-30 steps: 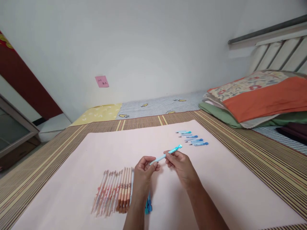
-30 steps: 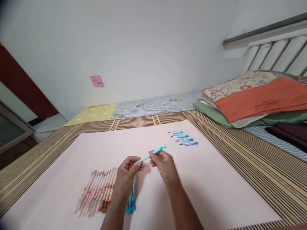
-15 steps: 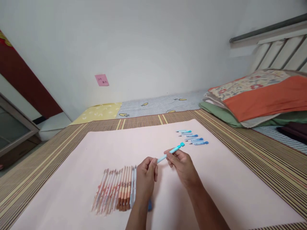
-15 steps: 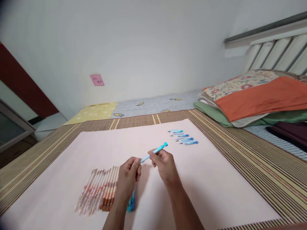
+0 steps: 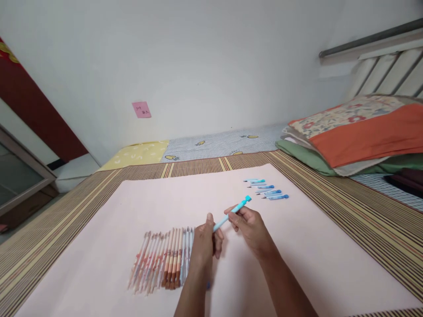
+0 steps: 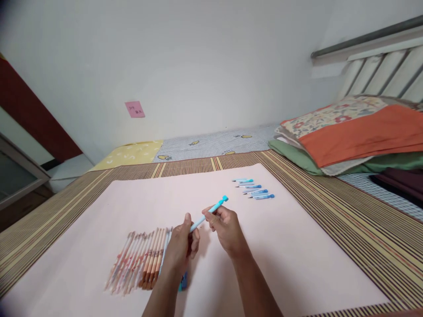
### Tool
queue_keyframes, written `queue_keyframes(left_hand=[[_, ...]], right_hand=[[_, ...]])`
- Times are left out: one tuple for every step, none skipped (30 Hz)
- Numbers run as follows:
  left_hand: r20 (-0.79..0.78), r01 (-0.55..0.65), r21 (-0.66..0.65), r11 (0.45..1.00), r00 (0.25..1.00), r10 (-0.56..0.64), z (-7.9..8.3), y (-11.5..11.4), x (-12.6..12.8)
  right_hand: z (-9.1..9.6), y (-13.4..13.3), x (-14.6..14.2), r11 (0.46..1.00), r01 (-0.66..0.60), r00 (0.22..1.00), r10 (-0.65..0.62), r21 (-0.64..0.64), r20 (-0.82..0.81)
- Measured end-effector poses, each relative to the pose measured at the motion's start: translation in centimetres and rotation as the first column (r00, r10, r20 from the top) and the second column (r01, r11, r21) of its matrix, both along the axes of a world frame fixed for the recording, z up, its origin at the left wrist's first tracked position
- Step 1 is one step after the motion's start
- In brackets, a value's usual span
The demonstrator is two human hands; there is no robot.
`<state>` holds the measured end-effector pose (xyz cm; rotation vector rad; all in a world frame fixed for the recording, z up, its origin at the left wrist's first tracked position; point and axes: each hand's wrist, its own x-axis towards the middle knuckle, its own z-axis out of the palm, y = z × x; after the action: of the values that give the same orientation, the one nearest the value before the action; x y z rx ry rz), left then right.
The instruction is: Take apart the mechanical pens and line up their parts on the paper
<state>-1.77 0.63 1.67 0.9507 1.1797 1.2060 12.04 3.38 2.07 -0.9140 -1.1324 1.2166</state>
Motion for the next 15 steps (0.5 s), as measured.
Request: queue_keyframes(left_hand=[[0.034, 0.008, 0.002, 1.0, 0.999, -0.008, 0.01, 0.11, -0.12], [0.071, 0.002, 0.025, 1.0, 0.997, -0.004, 0.04, 0.22, -0.23], [0.106, -0.013, 0.062, 0.998, 0.994, 0.006, 0.07, 0.32, -0.33], [0.135, -0.028, 0.099, 0.995, 0.991, 0.014, 0.1, 0.4, -0.43], [0.152, -0.04, 0.125, 0.991, 0.988, 0.021, 0.09, 0.47, -0.51], [0.16, -0.058, 0.137, 0.989, 0.986, 0.036, 0.06, 0.5, -0.58], [0.162, -0.082, 0.132, 0.988, 0.985, 0.06, -0.01, 0.51, -0.64], [0.16, -0.103, 0.115, 0.988, 0.984, 0.084, -0.1, 0.51, -0.69], [0.155, -0.119, 0.087, 0.989, 0.982, 0.104, -0.21, 0.49, -0.72], [0.151, -0.125, 0.055, 0.991, 0.982, 0.115, -0.31, 0.48, -0.74], [0.148, -0.119, 0.028, 0.992, 0.982, 0.114, -0.4, 0.47, -0.73], [0.148, -0.104, 0.008, 0.994, 0.984, 0.102, -0.48, 0.47, -0.7], [0.154, -0.088, -0.003, 0.996, 0.984, 0.088, -0.56, 0.48, -0.65], [0.163, -0.08, -0.008, 0.997, 0.983, 0.08, -0.64, 0.52, -0.59], [0.174, -0.078, -0.007, 0.997, 0.982, 0.078, -0.73, 0.57, -0.55]], right_hand=[[0.01, 0.01, 0.0, 1.0, 0.008, 1.0, -0.008, -0.007, -0.005], [-0.02, 0.05, 0.0, 1.0, 0.021, 1.0, -0.021, -0.017, -0.011], [-0.09, 0.12, 0.0, 0.999, 0.038, 0.999, -0.038, -0.028, -0.015], [-0.18, 0.21, 0.03, 0.998, 0.053, 0.998, -0.054, -0.038, -0.02], [-0.28, 0.31, 0.07, 0.997, 0.067, 0.997, -0.068, -0.048, -0.028], [-0.36, 0.4, 0.15, 0.995, 0.078, 0.996, -0.08, -0.056, -0.042], [-0.43, 0.49, 0.25, 0.995, 0.084, 0.994, -0.088, -0.061, -0.06], [-0.47, 0.57, 0.36, 0.994, 0.089, 0.993, -0.094, -0.062, -0.078], [-0.49, 0.63, 0.48, 0.994, 0.092, 0.991, -0.097, -0.061, -0.092], [-0.49, 0.68, 0.59, 0.994, 0.093, 0.99, -0.099, -0.058, -0.101], [-0.48, 0.71, 0.68, 0.994, 0.093, 0.99, -0.099, -0.055, -0.104], [-0.46, 0.72, 0.75, 0.994, 0.092, 0.99, -0.098, -0.054, -0.102], [-0.44, 0.72, 0.79, 0.994, 0.093, 0.99, -0.098, -0.054, -0.098], [-0.42, 0.71, 0.81, 0.994, 0.095, 0.991, -0.1, -0.054, -0.094], [-0.4, 0.71, 0.83, 0.994, 0.097, 0.991, -0.101, -0.054, -0.09]])
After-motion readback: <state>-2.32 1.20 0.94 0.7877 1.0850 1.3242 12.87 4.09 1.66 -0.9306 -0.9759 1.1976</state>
